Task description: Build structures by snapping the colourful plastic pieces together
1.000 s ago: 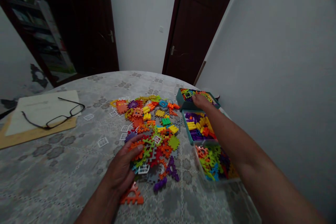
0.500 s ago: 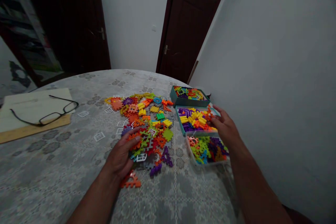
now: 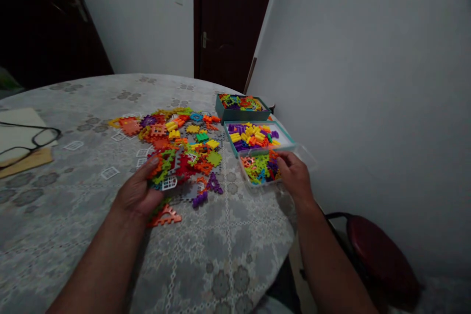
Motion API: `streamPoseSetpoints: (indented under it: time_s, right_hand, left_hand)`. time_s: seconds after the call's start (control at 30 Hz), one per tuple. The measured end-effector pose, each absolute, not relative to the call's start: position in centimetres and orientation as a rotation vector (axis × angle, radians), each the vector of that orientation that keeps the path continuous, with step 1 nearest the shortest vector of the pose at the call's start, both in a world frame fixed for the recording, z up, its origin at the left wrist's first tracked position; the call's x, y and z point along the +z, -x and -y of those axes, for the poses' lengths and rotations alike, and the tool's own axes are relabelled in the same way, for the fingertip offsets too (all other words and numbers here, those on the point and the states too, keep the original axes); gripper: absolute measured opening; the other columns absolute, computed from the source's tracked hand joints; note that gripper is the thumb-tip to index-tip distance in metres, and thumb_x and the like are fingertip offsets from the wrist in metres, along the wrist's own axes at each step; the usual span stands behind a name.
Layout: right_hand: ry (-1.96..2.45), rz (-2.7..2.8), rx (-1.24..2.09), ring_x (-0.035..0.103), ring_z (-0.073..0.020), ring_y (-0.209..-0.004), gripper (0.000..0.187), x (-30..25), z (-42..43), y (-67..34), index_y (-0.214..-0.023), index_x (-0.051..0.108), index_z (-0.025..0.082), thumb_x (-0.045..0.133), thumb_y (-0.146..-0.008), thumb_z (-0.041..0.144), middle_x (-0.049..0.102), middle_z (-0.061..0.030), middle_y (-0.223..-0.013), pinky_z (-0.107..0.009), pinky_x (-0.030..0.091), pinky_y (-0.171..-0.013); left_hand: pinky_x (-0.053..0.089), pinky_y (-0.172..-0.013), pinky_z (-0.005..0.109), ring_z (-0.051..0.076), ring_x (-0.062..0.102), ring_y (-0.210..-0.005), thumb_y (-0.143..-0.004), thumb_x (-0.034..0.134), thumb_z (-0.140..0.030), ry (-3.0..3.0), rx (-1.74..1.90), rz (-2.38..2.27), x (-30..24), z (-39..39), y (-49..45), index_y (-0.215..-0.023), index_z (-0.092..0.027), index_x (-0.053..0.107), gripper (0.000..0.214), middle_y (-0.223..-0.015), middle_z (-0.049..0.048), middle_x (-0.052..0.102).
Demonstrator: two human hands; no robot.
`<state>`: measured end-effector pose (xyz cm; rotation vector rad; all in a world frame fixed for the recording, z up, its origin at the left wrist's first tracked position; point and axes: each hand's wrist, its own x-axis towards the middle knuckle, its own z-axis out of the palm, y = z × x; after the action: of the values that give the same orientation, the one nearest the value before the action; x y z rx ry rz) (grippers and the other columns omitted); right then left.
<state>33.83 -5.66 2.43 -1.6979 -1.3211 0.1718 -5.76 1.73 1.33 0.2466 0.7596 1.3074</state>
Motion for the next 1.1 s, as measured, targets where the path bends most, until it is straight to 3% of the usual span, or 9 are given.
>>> streamPoseSetpoints:
  time_s: [0.3, 0.43, 0.57, 0.7, 0.87, 1.1]
  right_hand:
    - [1.677, 1.515, -0.098, 0.069, -0.0291, -0.12, 0.035, 1.9, 4.2, -33.3, -0.117, 0.078, 0.018, 0.053, -0.095, 0.029, 0.077, -0.0142, -0.124, -0.048, 0.05, -0.113]
    - [1.647, 1.474, -0.089, 0.07, -0.0293, -0.117, 0.035, 2.2, 4.5, -32.0, -0.117, 0.078, 0.019, 0.05, -0.099, 0.031, 0.078, -0.0138, -0.123, -0.048, 0.051, -0.111]
    - [1.573, 1.461, 0.122, 0.073, -0.0291, -0.111, 0.032, 3.4, 5.3, -27.9, -0.114, 0.079, 0.023, 0.054, -0.101, 0.038, 0.08, -0.0099, -0.118, -0.045, 0.054, -0.105]
    - [1.389, 1.707, 0.556, 0.075, -0.0269, -0.101, 0.029, 4.7, 5.5, -21.7, -0.123, 0.077, 0.029, 0.063, -0.1, 0.039, 0.08, -0.0066, -0.118, -0.042, 0.058, -0.093]
    - [1.264, 1.809, 0.842, 0.074, -0.0258, -0.093, 0.056, 4.2, 4.2, -15.0, -0.153, 0.06, 0.035, 0.07, -0.098, 0.037, 0.079, -0.006, -0.119, -0.044, 0.057, -0.09]
    - [1.235, 1.62, 0.956, 0.072, -0.0246, -0.1, 0.046, 0.7, 1.8, -12.8, -0.142, 0.065, 0.031, 0.068, -0.098, 0.043, 0.077, -0.0056, -0.118, -0.043, 0.059, -0.094]
  left_hand:
    - [0.07, -0.083, 0.055, 0.032, 0.083, -0.093, -0.101, 0.058, -0.013, -0.255, 1.311, -0.753, 2.0, -1.4, 5.8, -0.138, -0.015, 0.071, 0.038, -0.116, 0.0159, 0.083]
    - [0.07, -0.083, 0.057, 0.033, 0.083, -0.093, -0.099, 0.063, -0.012, -0.219, 1.319, -0.736, 1.9, -1.2, 5.7, -0.142, -0.015, 0.069, 0.044, -0.118, 0.0157, 0.082]
    - [0.07, -0.082, 0.059, 0.033, 0.083, -0.092, -0.095, 0.067, -0.011, -0.228, 1.309, -0.717, 1.3, -1.2, 5.4, -0.143, -0.014, 0.067, 0.048, -0.12, 0.0185, 0.081]
    - [0.07, -0.085, 0.055, 0.032, 0.082, -0.094, -0.091, 0.072, -0.01, -0.256, 1.333, -0.701, 0.4, -1.3, 5.0, -0.138, -0.013, 0.069, 0.047, -0.115, 0.0187, 0.082]
    - [0.068, -0.093, 0.048, 0.03, 0.082, -0.099, -0.085, 0.08, -0.012, -0.343, 1.36, -0.631, -0.3, -1.1, 4.6, -0.129, -0.013, 0.072, 0.045, -0.117, 0.0171, 0.082]
    - [0.066, -0.095, 0.042, 0.026, 0.08, -0.097, -0.079, 0.082, -0.009, -0.337, 1.354, -0.604, -0.8, -1.1, 4.4, -0.114, -0.012, 0.075, 0.036, -0.11, 0.0144, 0.082]
